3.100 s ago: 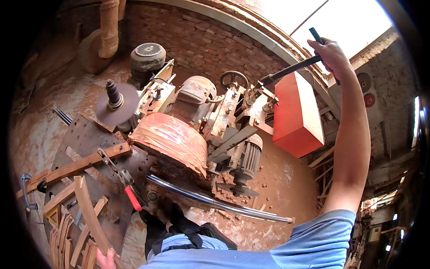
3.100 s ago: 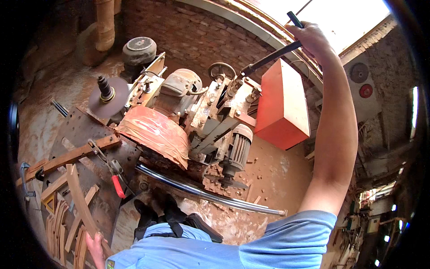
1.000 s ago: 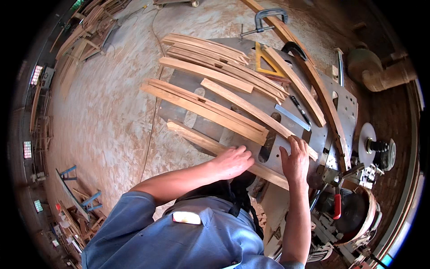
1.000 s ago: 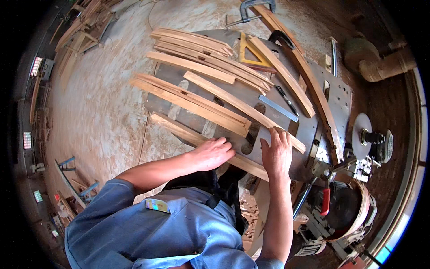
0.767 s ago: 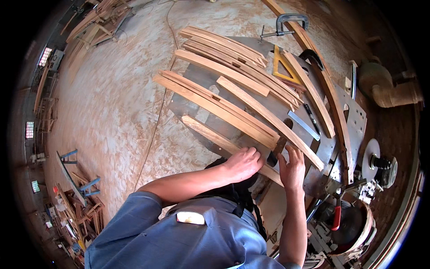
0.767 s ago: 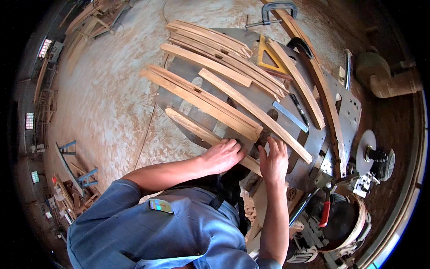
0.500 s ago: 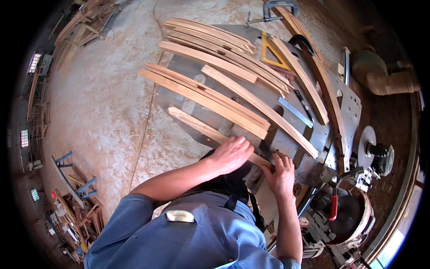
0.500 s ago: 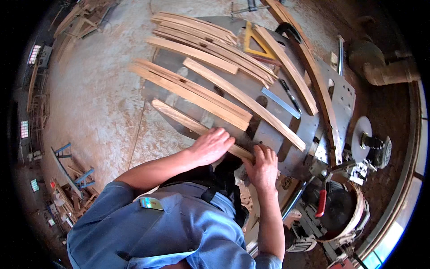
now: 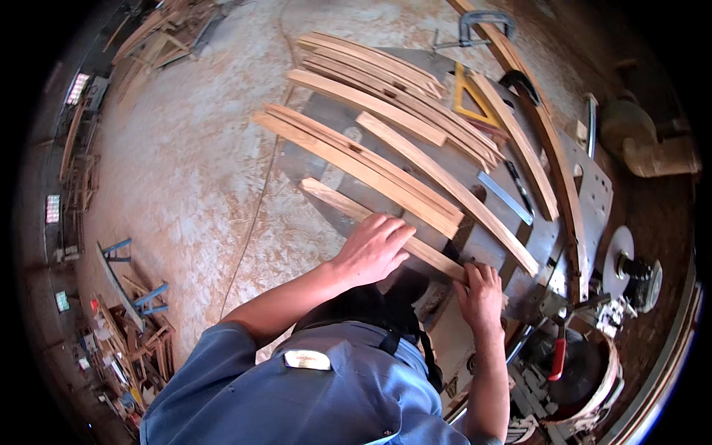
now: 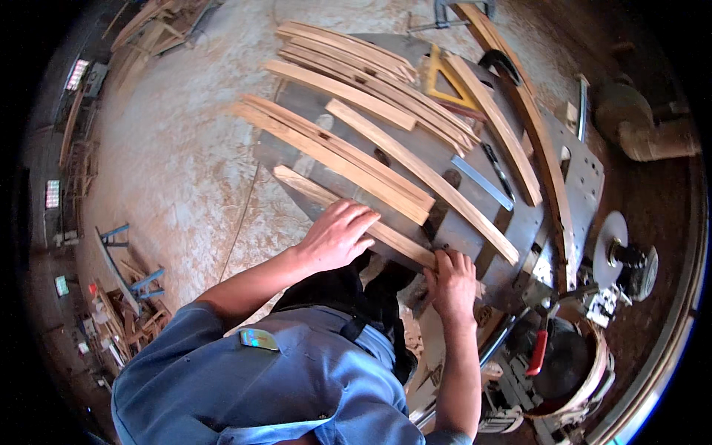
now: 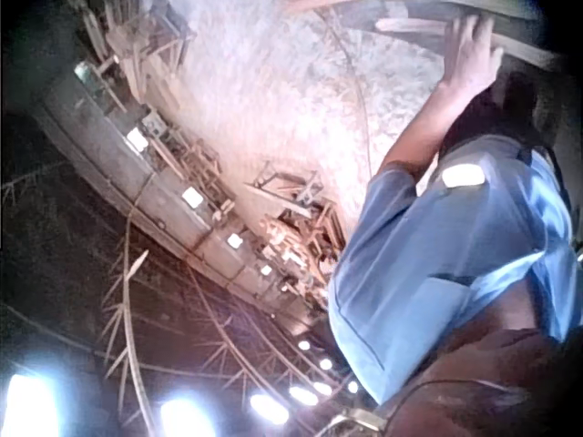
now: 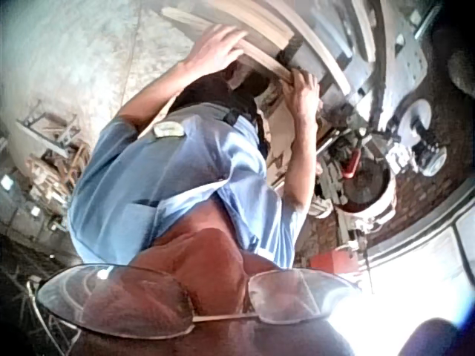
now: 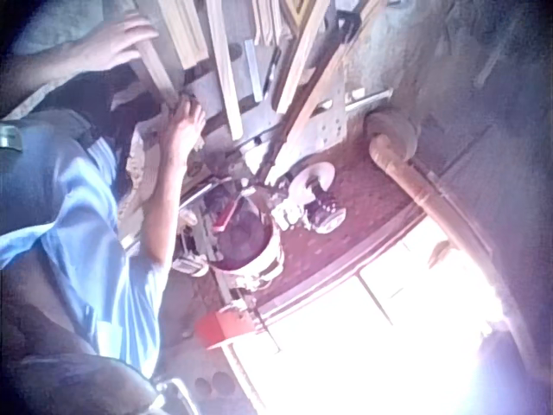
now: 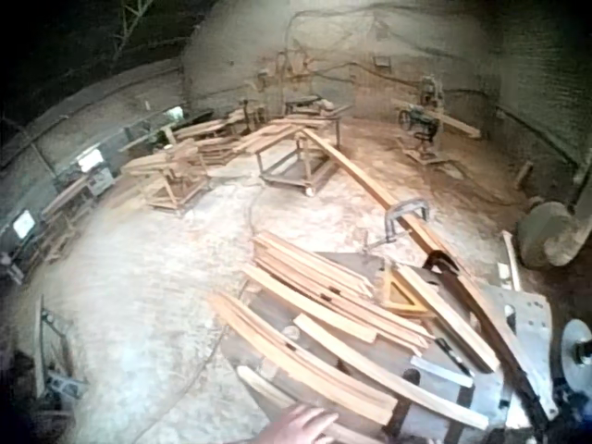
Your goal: The person uses a miter saw to cut several thin wooden strips to length. They repeatedly position each strip against the saw fence, lower the blade to cut, and then remove the finished piece. The person also briefly uses a hammer to tap a strip into alignment before cutting.
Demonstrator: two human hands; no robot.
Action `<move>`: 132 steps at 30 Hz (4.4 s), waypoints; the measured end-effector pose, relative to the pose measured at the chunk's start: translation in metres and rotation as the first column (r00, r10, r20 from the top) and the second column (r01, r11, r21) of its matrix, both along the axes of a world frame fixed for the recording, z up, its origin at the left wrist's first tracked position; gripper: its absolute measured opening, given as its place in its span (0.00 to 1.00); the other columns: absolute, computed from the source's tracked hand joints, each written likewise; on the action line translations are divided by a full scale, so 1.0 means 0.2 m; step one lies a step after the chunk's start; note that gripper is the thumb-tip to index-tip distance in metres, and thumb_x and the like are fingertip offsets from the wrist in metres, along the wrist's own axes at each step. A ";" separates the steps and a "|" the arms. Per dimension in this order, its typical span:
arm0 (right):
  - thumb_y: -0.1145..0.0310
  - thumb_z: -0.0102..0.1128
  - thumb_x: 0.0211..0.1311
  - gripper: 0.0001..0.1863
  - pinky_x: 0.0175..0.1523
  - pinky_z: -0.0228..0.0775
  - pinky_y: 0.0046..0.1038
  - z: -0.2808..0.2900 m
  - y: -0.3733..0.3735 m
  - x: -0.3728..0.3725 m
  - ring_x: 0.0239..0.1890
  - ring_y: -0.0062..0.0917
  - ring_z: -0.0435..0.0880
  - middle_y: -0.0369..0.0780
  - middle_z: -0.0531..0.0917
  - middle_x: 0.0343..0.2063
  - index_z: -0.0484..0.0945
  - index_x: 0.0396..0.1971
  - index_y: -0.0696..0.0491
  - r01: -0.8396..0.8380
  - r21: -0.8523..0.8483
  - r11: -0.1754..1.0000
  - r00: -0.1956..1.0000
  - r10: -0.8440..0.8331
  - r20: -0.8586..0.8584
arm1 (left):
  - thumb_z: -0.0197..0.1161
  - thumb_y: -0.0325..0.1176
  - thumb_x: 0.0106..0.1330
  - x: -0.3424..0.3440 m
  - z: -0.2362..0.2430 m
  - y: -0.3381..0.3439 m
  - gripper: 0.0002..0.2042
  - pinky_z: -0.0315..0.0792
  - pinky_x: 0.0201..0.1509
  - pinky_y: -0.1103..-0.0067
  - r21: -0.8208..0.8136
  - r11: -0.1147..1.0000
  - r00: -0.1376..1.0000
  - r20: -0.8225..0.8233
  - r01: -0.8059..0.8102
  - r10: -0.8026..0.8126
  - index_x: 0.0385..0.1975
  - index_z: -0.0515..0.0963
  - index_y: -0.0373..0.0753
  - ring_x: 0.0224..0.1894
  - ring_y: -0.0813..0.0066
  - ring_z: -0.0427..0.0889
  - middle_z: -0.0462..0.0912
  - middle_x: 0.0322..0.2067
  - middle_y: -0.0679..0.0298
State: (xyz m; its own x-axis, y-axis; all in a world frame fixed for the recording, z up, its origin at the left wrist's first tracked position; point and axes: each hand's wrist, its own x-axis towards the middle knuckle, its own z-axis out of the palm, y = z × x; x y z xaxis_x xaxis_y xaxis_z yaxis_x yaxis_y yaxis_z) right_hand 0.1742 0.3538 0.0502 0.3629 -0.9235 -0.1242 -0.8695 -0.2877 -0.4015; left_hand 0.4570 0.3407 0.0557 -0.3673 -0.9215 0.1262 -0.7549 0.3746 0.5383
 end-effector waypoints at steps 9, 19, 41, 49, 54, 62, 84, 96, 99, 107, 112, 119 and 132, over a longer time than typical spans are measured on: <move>0.72 0.66 0.57 0.16 0.49 0.74 0.35 0.06 -0.17 0.12 0.42 0.38 0.83 0.46 0.84 0.36 0.79 0.45 0.59 0.255 0.146 0.956 0.897 -0.290 0.333 | 0.63 0.38 0.68 0.52 -0.10 -0.19 0.24 0.78 0.40 0.79 0.761 0.439 0.078 -0.461 -0.479 0.884 0.58 0.68 0.30 0.38 0.74 0.83 0.80 0.39 0.58; 0.64 0.63 0.62 0.21 0.50 0.75 0.32 -0.04 -0.23 0.35 0.41 0.34 0.86 0.48 0.85 0.36 0.76 0.51 0.61 0.414 0.358 0.837 0.806 -0.520 0.282 | 0.64 0.43 0.67 0.94 -0.18 -0.44 0.20 0.77 0.26 0.78 0.869 0.259 -0.044 -0.305 -0.423 0.951 0.45 0.71 0.32 0.25 0.71 0.82 0.79 0.36 0.57; 0.86 0.65 0.45 0.32 0.43 0.73 0.31 0.10 -0.09 0.35 0.37 0.34 0.77 0.43 0.75 0.34 0.71 0.54 0.53 0.197 -0.111 0.974 0.883 -0.127 0.452 | 0.56 0.51 0.70 0.90 0.11 -0.27 0.27 0.71 0.64 0.62 0.391 0.915 -0.392 -0.829 0.103 0.399 0.60 0.68 0.37 0.63 0.55 0.71 0.74 0.58 0.54; 0.89 0.61 0.41 0.29 0.39 0.73 0.32 0.10 -0.03 0.45 0.38 0.36 0.76 0.45 0.74 0.38 0.69 0.47 0.51 0.206 -0.308 0.929 0.894 -0.051 0.445 | 0.62 0.43 0.67 0.52 0.08 -0.18 0.19 0.66 0.68 0.61 0.408 0.882 -0.540 -0.699 0.237 0.468 0.52 0.75 0.38 0.60 0.53 0.74 0.80 0.51 0.55; 0.89 0.64 0.41 0.32 0.40 0.72 0.33 0.11 0.03 0.45 0.38 0.37 0.75 0.45 0.73 0.38 0.68 0.49 0.50 0.149 -0.269 0.951 0.896 -0.015 0.444 | 0.63 0.45 0.66 0.53 0.08 -0.19 0.19 0.67 0.64 0.60 0.283 0.913 -0.559 -0.724 0.293 0.404 0.50 0.76 0.39 0.55 0.56 0.76 0.81 0.47 0.56; 0.73 0.74 0.44 0.31 0.47 0.72 0.39 0.15 0.06 0.43 0.43 0.42 0.76 0.47 0.75 0.42 0.71 0.50 0.55 0.003 -0.187 0.982 0.887 0.083 0.455 | 0.54 0.58 0.68 0.60 0.17 -0.21 0.24 0.71 0.51 0.61 0.403 0.903 -0.511 -0.751 0.146 0.418 0.45 0.77 0.41 0.42 0.57 0.77 0.79 0.35 0.59; 0.73 0.63 0.53 0.25 0.55 0.67 0.41 -0.10 -0.47 0.00 0.52 0.42 0.75 0.46 0.77 0.47 0.74 0.54 0.54 0.172 -0.110 0.979 0.972 -0.187 -0.144 | 0.61 0.45 0.68 1.07 0.30 -0.09 0.18 0.74 0.32 0.77 0.692 0.628 0.526 -0.406 -0.357 0.747 0.41 0.74 0.34 0.27 0.77 0.78 0.78 0.26 0.63; 0.67 0.68 0.51 0.18 0.51 0.69 0.40 -0.10 -0.53 0.02 0.48 0.41 0.76 0.44 0.78 0.40 0.78 0.43 0.52 0.149 -0.098 0.984 0.983 -0.158 -0.092 | 0.60 0.41 0.70 1.03 0.19 -0.07 0.14 0.74 0.34 0.80 0.663 0.656 0.611 -0.363 -0.361 0.704 0.41 0.74 0.34 0.27 0.80 0.77 0.79 0.26 0.66; 0.67 0.67 0.52 0.17 0.52 0.69 0.40 -0.11 -0.53 0.02 0.48 0.41 0.76 0.43 0.78 0.41 0.78 0.42 0.52 0.147 -0.108 0.983 0.982 -0.158 -0.102 | 0.60 0.42 0.70 1.02 0.18 -0.07 0.14 0.74 0.34 0.80 0.675 0.656 0.613 -0.372 -0.336 0.697 0.40 0.74 0.35 0.27 0.80 0.77 0.79 0.26 0.66; 0.68 0.66 0.54 0.17 0.53 0.69 0.41 0.00 -0.54 -0.06 0.45 0.42 0.81 0.45 0.83 0.38 0.76 0.44 0.54 0.150 -0.070 0.986 0.989 -0.149 0.022 | 0.62 0.41 0.69 0.95 0.19 -0.10 0.13 0.72 0.33 0.82 0.671 0.674 0.646 -0.372 -0.308 0.666 0.40 0.75 0.37 0.26 0.82 0.76 0.78 0.26 0.68; 0.67 0.64 0.56 0.16 0.48 0.74 0.40 0.15 -0.49 -0.06 0.42 0.44 0.82 0.47 0.83 0.37 0.77 0.44 0.54 0.177 -0.043 0.983 0.979 -0.171 0.110 | 0.62 0.41 0.68 0.91 0.17 -0.11 0.13 0.72 0.32 0.82 0.657 0.671 0.647 -0.353 -0.342 0.676 0.40 0.75 0.37 0.27 0.83 0.76 0.78 0.26 0.68; 0.63 0.68 0.53 0.16 0.43 0.75 0.39 0.28 -0.39 -0.03 0.38 0.42 0.83 0.45 0.83 0.33 0.79 0.40 0.53 0.228 0.026 0.973 0.963 -0.229 0.139 | 0.63 0.42 0.68 0.90 0.16 -0.10 0.15 0.73 0.32 0.83 0.626 0.722 0.578 -0.485 -0.296 0.657 0.44 0.75 0.37 0.27 0.81 0.76 0.79 0.27 0.67; 0.49 0.66 0.58 0.25 0.36 0.76 0.34 0.24 -0.30 -0.07 0.28 0.34 0.85 0.45 0.85 0.26 0.82 0.42 0.57 0.146 0.528 0.836 0.945 -0.277 0.177 | 0.63 0.43 0.68 0.95 0.18 -0.05 0.17 0.73 0.32 0.81 0.607 0.724 0.574 -0.481 -0.328 0.663 0.45 0.75 0.34 0.27 0.79 0.77 0.79 0.26 0.66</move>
State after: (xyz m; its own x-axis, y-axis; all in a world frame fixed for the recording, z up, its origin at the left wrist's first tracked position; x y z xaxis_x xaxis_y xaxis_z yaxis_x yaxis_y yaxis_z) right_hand 0.1595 0.2939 0.0984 0.2441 -0.8140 -0.5270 -0.7454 0.1901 -0.6389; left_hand 0.6471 0.3315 0.0908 0.1864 -0.9348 -0.3025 -0.1523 -0.3316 0.9310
